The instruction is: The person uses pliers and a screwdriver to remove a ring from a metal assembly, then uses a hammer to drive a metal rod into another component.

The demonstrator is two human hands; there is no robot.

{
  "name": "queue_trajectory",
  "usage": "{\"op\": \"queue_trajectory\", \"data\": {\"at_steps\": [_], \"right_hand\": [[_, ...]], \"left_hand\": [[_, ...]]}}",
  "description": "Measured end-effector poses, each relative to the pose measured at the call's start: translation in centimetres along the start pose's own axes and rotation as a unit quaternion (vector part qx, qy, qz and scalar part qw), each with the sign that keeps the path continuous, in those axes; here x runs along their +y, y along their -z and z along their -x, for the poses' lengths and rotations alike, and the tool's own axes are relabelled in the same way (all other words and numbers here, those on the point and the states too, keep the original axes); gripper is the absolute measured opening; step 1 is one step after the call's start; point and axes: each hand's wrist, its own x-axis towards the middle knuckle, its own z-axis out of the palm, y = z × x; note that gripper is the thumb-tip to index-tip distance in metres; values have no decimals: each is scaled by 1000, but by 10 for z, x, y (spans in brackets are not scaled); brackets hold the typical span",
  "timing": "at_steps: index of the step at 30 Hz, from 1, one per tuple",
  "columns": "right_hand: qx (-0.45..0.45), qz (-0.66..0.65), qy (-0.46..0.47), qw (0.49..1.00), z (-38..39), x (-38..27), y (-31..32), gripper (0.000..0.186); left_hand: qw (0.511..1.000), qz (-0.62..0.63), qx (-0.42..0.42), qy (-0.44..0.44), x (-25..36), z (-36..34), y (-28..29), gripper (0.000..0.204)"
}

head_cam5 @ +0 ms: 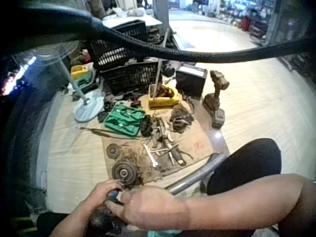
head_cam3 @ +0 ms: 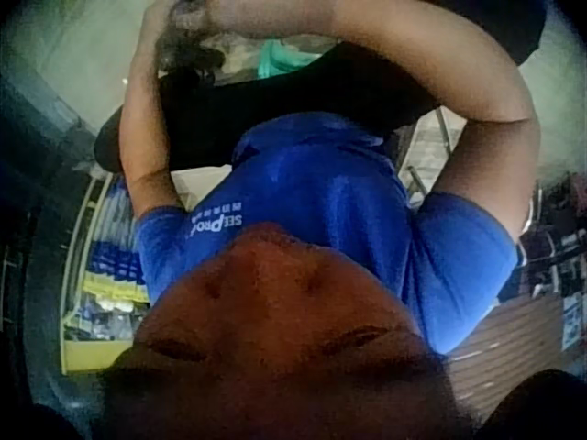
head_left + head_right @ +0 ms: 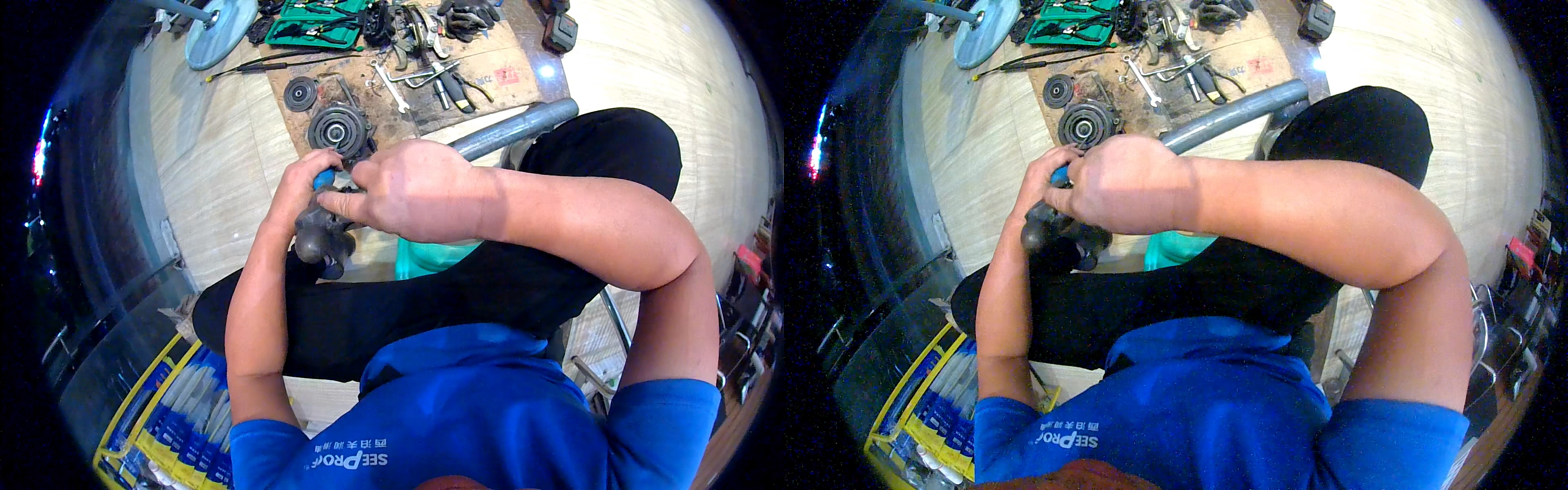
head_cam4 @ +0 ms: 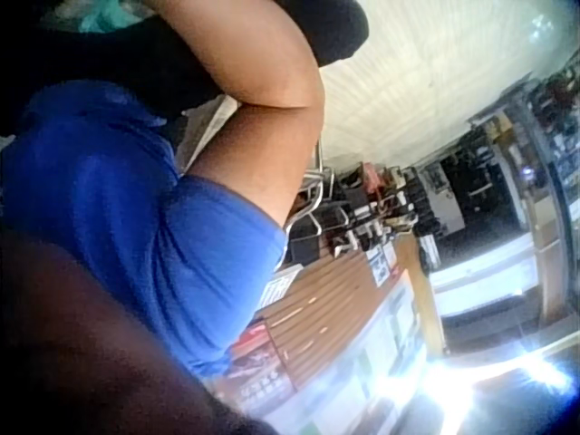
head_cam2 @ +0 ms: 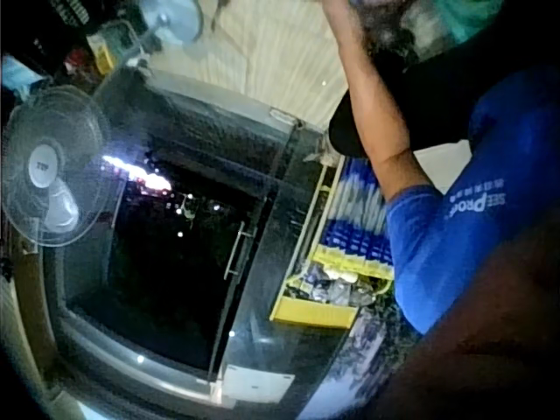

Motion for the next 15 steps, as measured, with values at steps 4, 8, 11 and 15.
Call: {"op": "queue_trajectory", "data": {"at_steps": [4,8,11,15], "right_hand": [[18,-17,4,1000,1,-1,-1,44],[-10,6,-25,1000,-3,-1,-2,46],[46,-23,-60,997,-5,2,10,35],[92,-53,-131,986,-8,13,23,50]], "left_hand": [[1000,-1,5,-14,4,-2,1,27],[1000,-9,9,-8,3,0,4,31],[997,42,44,38,4,3,12,31],[978,2,111,175,5,10,21,33]]}}
